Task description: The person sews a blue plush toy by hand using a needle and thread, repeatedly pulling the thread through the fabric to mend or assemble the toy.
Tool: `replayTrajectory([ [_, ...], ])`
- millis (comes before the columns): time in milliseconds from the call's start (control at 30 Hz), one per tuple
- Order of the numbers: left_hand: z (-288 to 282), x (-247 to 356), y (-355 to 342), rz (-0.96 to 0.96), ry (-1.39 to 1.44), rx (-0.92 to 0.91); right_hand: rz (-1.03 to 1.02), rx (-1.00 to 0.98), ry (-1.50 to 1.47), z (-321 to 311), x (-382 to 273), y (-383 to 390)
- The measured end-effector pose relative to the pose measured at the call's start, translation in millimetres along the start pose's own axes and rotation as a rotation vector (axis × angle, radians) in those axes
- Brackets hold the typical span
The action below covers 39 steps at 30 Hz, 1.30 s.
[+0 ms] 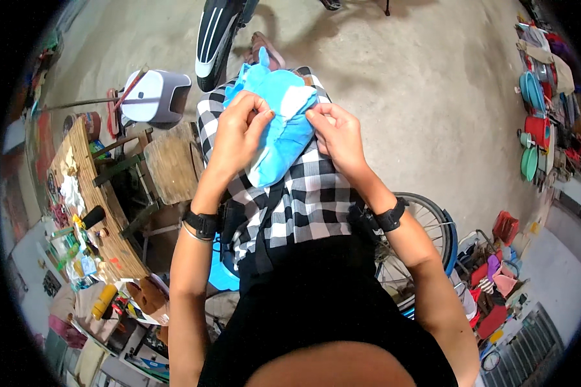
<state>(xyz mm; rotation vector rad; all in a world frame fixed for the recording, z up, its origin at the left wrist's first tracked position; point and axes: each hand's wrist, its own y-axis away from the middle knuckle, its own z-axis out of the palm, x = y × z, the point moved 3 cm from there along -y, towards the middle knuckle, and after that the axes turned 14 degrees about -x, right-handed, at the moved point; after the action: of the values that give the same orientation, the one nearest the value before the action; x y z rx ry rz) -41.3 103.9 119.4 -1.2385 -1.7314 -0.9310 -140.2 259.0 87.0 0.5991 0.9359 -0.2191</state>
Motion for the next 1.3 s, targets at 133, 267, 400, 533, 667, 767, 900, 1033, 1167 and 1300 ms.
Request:
replayTrajectory([
  [133,-6,8,-15,0.002,-0.002,-0.019,0.017,-0.07,0.043,3,0,-12],
  [267,-3,15,-40,-0.021,-0.138,0.117,-0.078,-0.015,0.065,6,-5,-19],
  [400,8,4,-46,-0.037,-0.297,-0.05,-0.083,0.049,0.11,4,0,-20],
  [533,7,-7,-48,-0.01,-0.081,-0.023,-0.141,0.008,0.122,-2,7,-27],
  [667,-2,-20,-42,-0.253,0.281,-0.033,-0.09,-0.041,-0.044,-1,-6,-21],
  [767,-2,-12,-39,-0.278,0.304,-0.047,-0.093,-0.047,-0.051,1,-12,-17],
  [900,-3,-6,-40,-0.277,0.326,-0.047,-0.069,-0.047,-0.055,-3,-11,-15],
  [1033,-2,-6,-40,-0.267,0.333,-0.064,-0.071,-0.061,-0.038,-5,-12,-14],
  [1167,1,-14,-40,-0.134,0.305,-0.073,-0.026,-0.07,-0.11,-5,-17,-19],
  [1300,-1,-13,-40,-0.177,0.279,-0.073,-0.054,-0.049,-0.113,-2,-22,-25],
])
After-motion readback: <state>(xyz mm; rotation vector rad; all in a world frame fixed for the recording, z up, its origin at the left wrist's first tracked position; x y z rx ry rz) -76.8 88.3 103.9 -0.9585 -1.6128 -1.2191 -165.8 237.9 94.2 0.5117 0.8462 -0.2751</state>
